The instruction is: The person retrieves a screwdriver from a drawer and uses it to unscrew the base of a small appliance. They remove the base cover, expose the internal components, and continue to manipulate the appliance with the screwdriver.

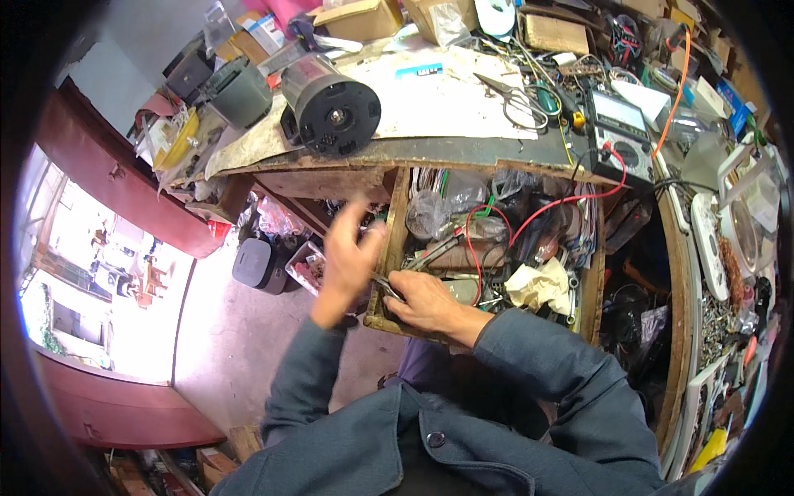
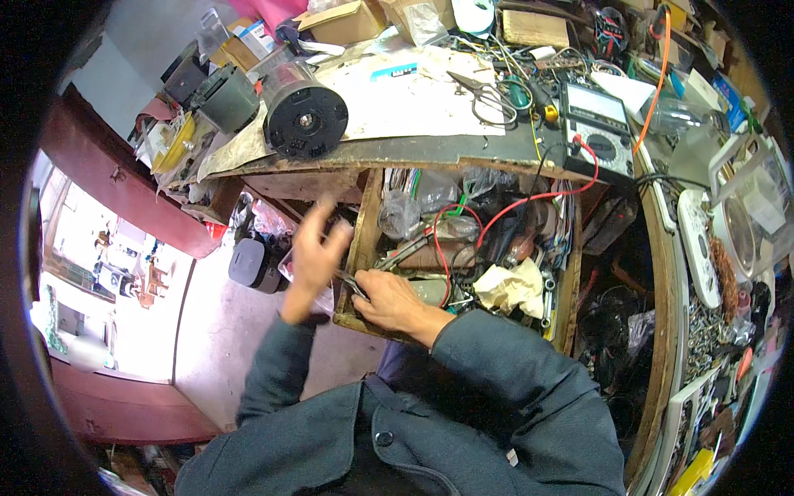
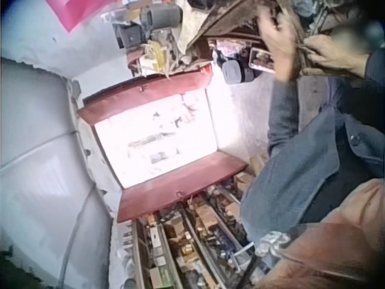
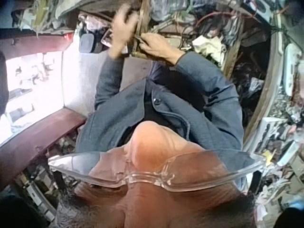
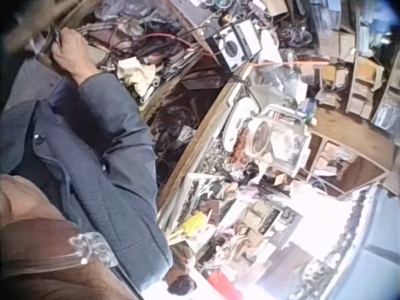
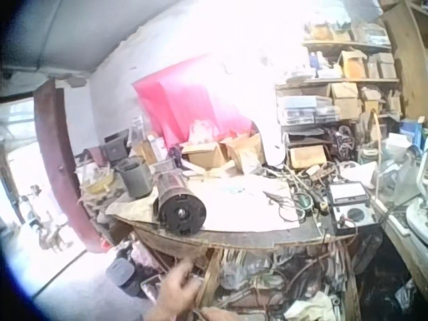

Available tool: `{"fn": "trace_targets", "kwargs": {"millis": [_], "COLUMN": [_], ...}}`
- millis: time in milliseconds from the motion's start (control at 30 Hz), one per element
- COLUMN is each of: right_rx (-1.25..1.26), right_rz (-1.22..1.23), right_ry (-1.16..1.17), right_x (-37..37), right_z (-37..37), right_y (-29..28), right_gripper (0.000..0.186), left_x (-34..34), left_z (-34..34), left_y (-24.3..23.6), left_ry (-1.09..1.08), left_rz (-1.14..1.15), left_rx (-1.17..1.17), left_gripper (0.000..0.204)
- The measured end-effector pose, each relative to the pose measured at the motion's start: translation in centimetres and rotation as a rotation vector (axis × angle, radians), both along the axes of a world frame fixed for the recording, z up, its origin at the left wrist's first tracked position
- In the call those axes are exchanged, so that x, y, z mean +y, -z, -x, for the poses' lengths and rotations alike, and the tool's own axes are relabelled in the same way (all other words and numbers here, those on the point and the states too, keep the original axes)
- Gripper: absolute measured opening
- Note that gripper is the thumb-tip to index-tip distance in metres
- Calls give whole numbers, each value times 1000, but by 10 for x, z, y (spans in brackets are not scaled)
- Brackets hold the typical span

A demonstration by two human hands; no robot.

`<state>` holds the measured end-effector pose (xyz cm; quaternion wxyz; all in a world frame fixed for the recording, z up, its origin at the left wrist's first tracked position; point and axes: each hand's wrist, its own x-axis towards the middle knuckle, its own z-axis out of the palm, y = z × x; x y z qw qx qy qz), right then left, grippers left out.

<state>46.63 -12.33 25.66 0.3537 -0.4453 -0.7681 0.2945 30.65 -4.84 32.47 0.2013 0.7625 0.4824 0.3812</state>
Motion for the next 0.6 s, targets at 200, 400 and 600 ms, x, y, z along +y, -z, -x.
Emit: {"fn": "trace_targets", "kwargs": {"millis": [200,400,600], "right_rx": [216,97,15], "right_rz": [110,196,232], "right_ry": [134,123,56], "right_x": [1,-2,-7], "right_z": [7,14,14], "right_y": [-4,5,-9], "right_gripper": [25,29,33], "left_x": [-70,-54,-58], "left_z": [-27,-13,-15], "left_y": [35,58,37], "left_ry": [-312,-127,-74], "left_rz": [-176,193,302], "left_rx": [63,-175,-56], "left_gripper": [84,91,89]}}
